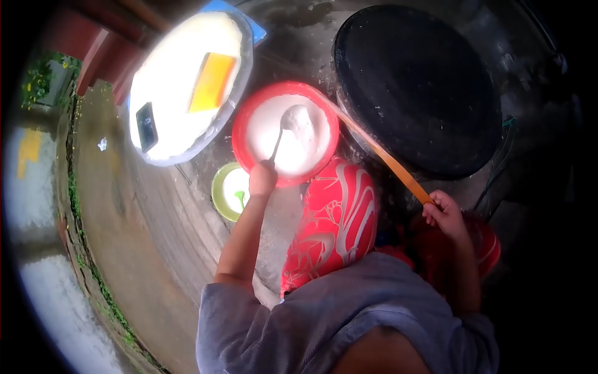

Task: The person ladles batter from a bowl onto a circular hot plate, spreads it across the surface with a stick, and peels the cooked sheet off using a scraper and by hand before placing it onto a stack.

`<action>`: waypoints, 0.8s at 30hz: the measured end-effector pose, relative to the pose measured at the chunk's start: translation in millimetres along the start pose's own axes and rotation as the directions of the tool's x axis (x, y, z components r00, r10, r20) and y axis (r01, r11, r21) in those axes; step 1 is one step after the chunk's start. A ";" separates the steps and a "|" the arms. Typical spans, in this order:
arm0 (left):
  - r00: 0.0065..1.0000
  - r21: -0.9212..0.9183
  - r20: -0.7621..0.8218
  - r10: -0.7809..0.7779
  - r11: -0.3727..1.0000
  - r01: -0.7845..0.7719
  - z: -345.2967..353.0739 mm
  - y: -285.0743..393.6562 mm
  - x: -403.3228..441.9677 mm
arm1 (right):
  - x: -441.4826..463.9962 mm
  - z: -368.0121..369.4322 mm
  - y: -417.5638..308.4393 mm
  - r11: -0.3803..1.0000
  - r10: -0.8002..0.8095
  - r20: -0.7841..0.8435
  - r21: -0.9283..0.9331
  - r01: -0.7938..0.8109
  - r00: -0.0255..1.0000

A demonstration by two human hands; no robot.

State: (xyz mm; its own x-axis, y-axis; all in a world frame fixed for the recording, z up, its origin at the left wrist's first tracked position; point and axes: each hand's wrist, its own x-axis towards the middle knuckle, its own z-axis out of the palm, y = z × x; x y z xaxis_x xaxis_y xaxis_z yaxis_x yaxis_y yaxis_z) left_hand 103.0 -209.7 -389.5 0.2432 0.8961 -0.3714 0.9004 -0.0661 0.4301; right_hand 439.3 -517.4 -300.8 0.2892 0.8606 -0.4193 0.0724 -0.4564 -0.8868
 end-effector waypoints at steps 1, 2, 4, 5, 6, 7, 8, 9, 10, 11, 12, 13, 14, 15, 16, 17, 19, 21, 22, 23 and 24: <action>0.994 -0.024 -0.091 -0.053 0.998 0.051 4.4 7.7 3.5 | -0.7 -0.4 -2.2 1.000 -0.001 0.001 -0.001 0.001 1.000; 0.978 -0.051 -0.183 -0.104 0.994 0.096 11.2 16.1 5.8 | 0.2 -1.3 -7.1 0.999 -0.003 0.004 0.034 0.003 1.000; 0.998 0.127 -0.015 -0.054 0.990 0.055 51.2 -7.8 12.6 | 0.0 -1.9 -10.3 0.998 -0.006 0.007 0.066 0.005 1.000; 0.998 0.134 0.038 -0.043 0.990 0.038 47.8 -14.6 2.6 | 0.7 -2.9 -10.9 0.997 0.010 -0.006 0.076 -0.009 1.000; 0.996 0.144 0.089 -0.029 0.989 0.015 36.5 -22.6 -3.4 | 3.2 -2.2 -10.3 0.996 0.023 -0.022 0.091 -0.021 0.999; 0.996 0.121 0.090 0.003 0.993 -0.014 14.7 -23.3 -14.6 | 4.1 -4.1 4.1 0.999 -0.039 -0.043 0.030 0.040 0.998; 0.995 0.099 0.095 0.033 0.994 -0.042 -7.5 -23.8 -26.4 | 3.0 -1.7 -1.8 0.999 -0.033 -0.042 0.033 0.035 0.999; 0.997 0.143 0.071 0.008 0.990 -0.018 -18.0 -29.9 -30.0 | 0.9 2.0 -14.0 0.997 0.045 -0.053 0.061 -0.041 0.998; 1.000 0.149 -0.013 -0.027 0.988 0.029 -22.1 -30.2 -35.9 | -0.5 4.2 -20.3 0.989 0.122 -0.062 0.089 -0.116 0.991; 0.998 0.191 -0.011 -0.059 0.980 0.060 -12.9 -31.9 -36.1 | -0.8 4.0 -18.6 0.989 0.125 -0.060 0.090 -0.119 0.990; 0.996 0.233 -0.012 -0.089 0.968 0.090 5.6 -34.9 -33.1 | -0.9 3.1 -16.2 0.985 0.130 -0.069 0.119 -0.122 0.989; 1.000 0.204 0.002 -0.005 0.979 0.005 36.4 -46.3 -26.8 | 0.1 2.1 -15.5 0.982 0.133 -0.080 0.146 -0.120 0.988; 0.995 0.016 0.090 -0.033 0.999 0.032 62.4 -46.7 -16.9 | -0.4 3.8 -18.9 0.982 0.133 -0.086 0.148 -0.119 0.987; 0.940 -0.370 0.317 -0.125 0.897 0.244 56.3 -31.2 -13.6 | 0.4 6.5 -25.9 0.985 0.125 -0.078 0.127 -0.114 0.989; 0.821 -0.635 0.551 -0.147 0.564 0.527 43.5 -20.0 -10.8 | 0.9 7.7 -29.9 0.988 0.116 -0.067 0.106 -0.109 0.991; 0.757 -0.689 0.646 -0.098 0.351 0.634 26.7 -12.1 -14.3 | 1.1 5.5 -24.4 0.989 0.115 -0.066 0.104 -0.108 0.991; 0.755 -0.737 0.654 -0.037 0.195 0.648 -10.5 0.1 -28.5 | 2.9 1.5 -7.7 0.999 -0.050 -0.031 -0.019 0.049 0.998; 0.898 -0.796 0.425 -0.117 0.425 0.432 -24.0 0.4 -37.7 | 1.2 4.8 -14.0 0.997 0.026 -0.067 0.073 -0.021 0.997; 0.953 -0.756 0.277 -0.121 0.585 0.294 -21.6 -6.7 -39.9 | 0.6 5.9 -16.2 0.983 0.100 -0.096 0.163 -0.084 0.990; 1.000 -0.411 -0.009 0.021 0.911 -0.023 -12.3 -10.6 -43.7 | 0.7 6.4 -15.9 0.983 0.100 -0.096 0.163 -0.084 0.990; 0.940 0.103 -0.192 0.281 0.959 -0.265 -3.5 -12.5 -46.0 | 0.8 6.6 -15.4 0.982 0.088 -0.078 0.175 -0.074 0.993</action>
State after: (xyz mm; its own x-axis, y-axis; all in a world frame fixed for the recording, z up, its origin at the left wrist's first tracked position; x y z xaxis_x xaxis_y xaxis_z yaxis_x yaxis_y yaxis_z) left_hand 79.4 -248.6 -374.9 0.4124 0.9083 -0.0702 0.8358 -0.3466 0.4257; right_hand 432.1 -508.2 -288.8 0.3681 0.7965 -0.4796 -0.1169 -0.4721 -0.8738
